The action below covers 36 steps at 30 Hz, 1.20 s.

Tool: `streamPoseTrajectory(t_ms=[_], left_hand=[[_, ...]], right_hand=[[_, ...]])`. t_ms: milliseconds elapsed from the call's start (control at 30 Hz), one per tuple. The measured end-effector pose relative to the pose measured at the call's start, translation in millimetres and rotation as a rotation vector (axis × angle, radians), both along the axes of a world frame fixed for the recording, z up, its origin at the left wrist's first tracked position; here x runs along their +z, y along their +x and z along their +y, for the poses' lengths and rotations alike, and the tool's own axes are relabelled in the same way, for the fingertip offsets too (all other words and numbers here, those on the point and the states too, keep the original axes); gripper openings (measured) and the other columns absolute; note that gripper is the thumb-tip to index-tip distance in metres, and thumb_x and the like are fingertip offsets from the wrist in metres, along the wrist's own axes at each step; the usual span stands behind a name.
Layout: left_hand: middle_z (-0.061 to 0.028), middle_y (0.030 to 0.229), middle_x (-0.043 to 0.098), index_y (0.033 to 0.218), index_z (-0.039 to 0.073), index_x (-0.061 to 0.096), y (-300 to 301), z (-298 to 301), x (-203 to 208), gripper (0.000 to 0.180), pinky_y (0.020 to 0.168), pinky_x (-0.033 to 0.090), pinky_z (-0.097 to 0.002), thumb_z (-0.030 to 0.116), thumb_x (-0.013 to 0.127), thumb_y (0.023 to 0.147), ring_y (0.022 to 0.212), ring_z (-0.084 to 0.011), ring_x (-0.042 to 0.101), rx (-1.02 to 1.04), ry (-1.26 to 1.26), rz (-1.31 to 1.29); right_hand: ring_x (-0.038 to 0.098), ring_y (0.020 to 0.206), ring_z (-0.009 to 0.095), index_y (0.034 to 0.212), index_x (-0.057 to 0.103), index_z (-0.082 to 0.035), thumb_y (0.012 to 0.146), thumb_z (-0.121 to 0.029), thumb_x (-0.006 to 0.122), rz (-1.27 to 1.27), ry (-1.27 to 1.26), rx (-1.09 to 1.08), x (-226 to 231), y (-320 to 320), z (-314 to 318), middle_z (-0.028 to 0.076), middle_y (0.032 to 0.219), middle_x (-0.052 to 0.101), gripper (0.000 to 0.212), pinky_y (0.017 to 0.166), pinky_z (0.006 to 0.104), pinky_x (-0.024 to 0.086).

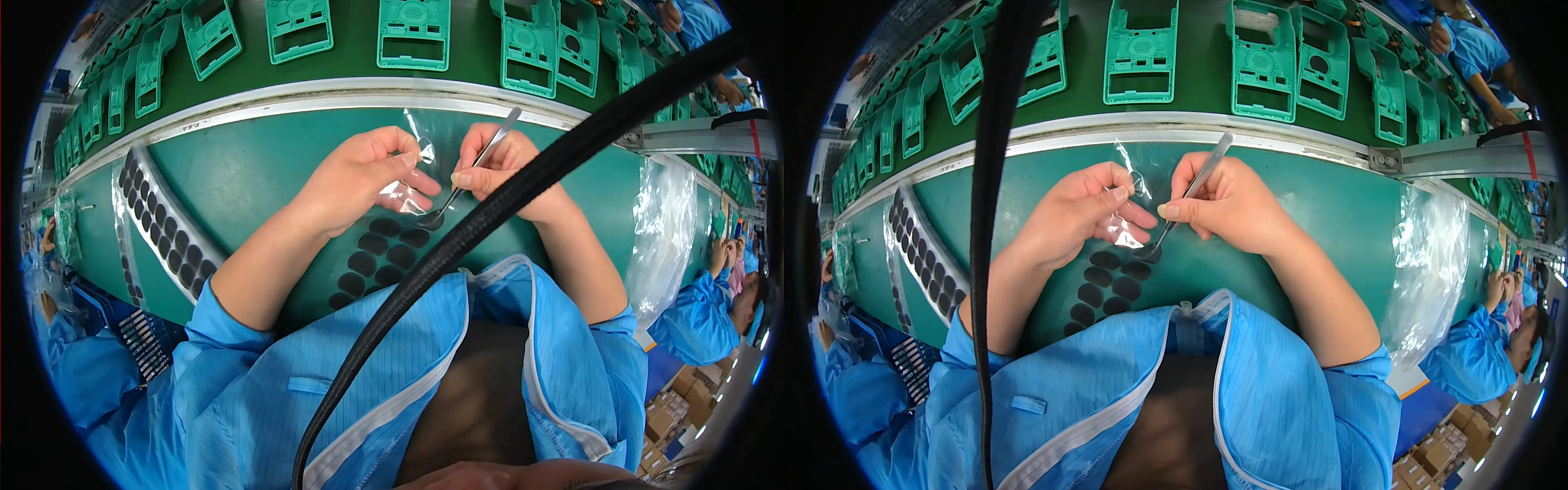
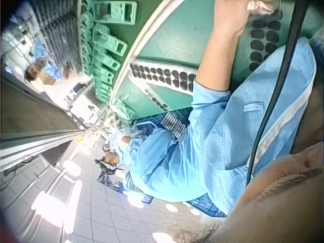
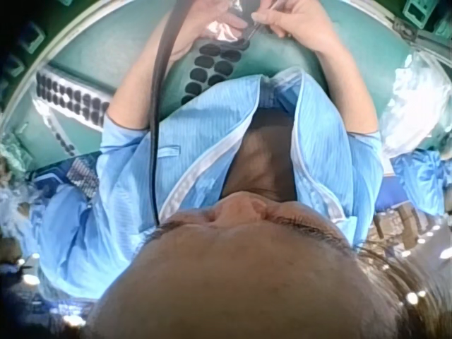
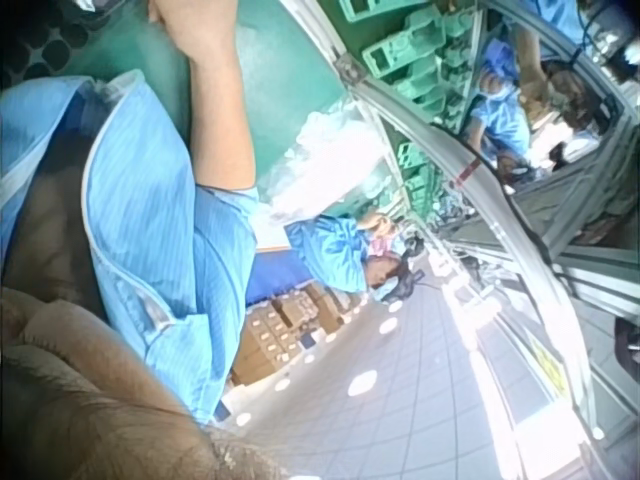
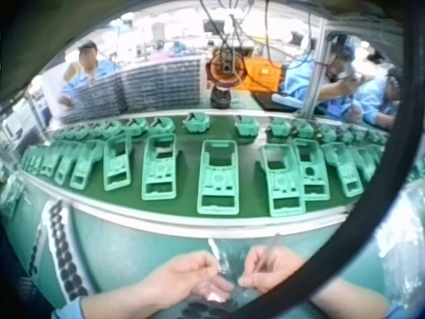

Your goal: The person assembles black components and adhesive pads into green electronic device housings on an assembly line. The adhesive pads are peeled from a plastic film and placed into the housing using tweezers.

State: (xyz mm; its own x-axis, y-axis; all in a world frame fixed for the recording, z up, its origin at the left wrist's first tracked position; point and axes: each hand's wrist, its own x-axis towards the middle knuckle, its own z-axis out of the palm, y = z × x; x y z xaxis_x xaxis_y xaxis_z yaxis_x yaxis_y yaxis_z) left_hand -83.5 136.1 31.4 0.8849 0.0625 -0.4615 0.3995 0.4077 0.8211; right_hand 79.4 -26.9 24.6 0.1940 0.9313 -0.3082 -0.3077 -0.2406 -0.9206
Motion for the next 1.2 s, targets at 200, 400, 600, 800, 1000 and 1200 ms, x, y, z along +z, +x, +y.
streamPoseTrajectory(t_ms=[200,400,600,800,1000,1200], left_hand=[[-0.0168,0.097,0.067,0.099,0.010,0.049,-0.6,0.4,1.9,0.015,0.068,0.054,-0.0252,0.024,0.048,0.098,0.082,-0.0196,0.068,0.019,0.017,0.018],[-0.0168,0.096,0.067,0.100,0.010,0.049,2.5,-0.2,3.8,0.014,0.067,0.053,-0.0246,0.024,0.048,0.098,0.080,-0.0189,0.068,0.005,0.021,0.029],[-0.0137,0.093,0.067,0.110,0.008,0.049,3.0,-3.3,12.4,0.016,0.064,0.052,-0.0235,0.012,0.048,0.095,0.075,-0.0151,0.066,0.071,0.072,0.062],[-0.0122,0.088,0.064,0.134,0.007,0.042,-10.7,0.7,25.7,0.062,0.070,0.048,-0.0375,0.001,0.060,0.075,0.074,-0.0288,0.061,0.120,0.998,0.060],[-0.0048,0.096,0.059,0.098,0.010,0.066,-34.9,-21.0,52.4,0.026,0.080,0.038,-0.0376,0.013,0.069,0.072,0.091,-0.0292,0.050,0.070,1.300,-0.447],[-0.0046,0.081,0.057,0.073,0.009,0.066,-24.4,-32.5,28.1,0.017,0.071,0.038,-0.0350,0.022,0.077,0.069,0.080,-0.0248,0.049,0.057,1.168,-0.419]], right_hand=[[0.049,0.051,0.006,0.082,0.053,-0.005,0.081,-0.010,0.073,-0.016,0.090,-0.102,1.6,0.4,-1.7,0.000,0.066,0.057,0.020,0.045,0.0202,0.036],[0.050,0.052,0.005,0.084,0.054,-0.005,0.081,-0.009,0.073,-0.039,0.090,-0.094,0.1,-1.0,-3.6,0.003,0.073,0.063,0.020,0.045,0.0193,0.038],[0.050,0.049,0.006,0.083,0.052,-0.005,0.080,-0.005,0.071,-0.089,0.236,-0.079,4.7,-3.8,-12.0,0.009,0.076,0.065,0.019,0.045,0.0193,0.038],[0.044,0.043,0.007,0.087,0.050,-0.007,0.083,-0.004,0.068,0.337,0.449,-0.100,14.0,-2.6,-16.3,0.014,0.076,0.066,0.018,0.042,0.0201,0.034],[0.047,0.046,0.007,0.085,0.052,-0.006,0.082,-0.003,0.069,0.192,0.358,-0.185,7.7,-10.8,-12.2,0.010,0.074,0.065,0.018,0.041,0.0204,0.034],[0.050,0.048,0.007,0.084,0.052,-0.006,0.082,-0.002,0.070,0.017,0.269,-0.193,14.7,-13.5,-12.1,0.008,0.073,0.064,0.018,0.043,0.0196,0.037]])
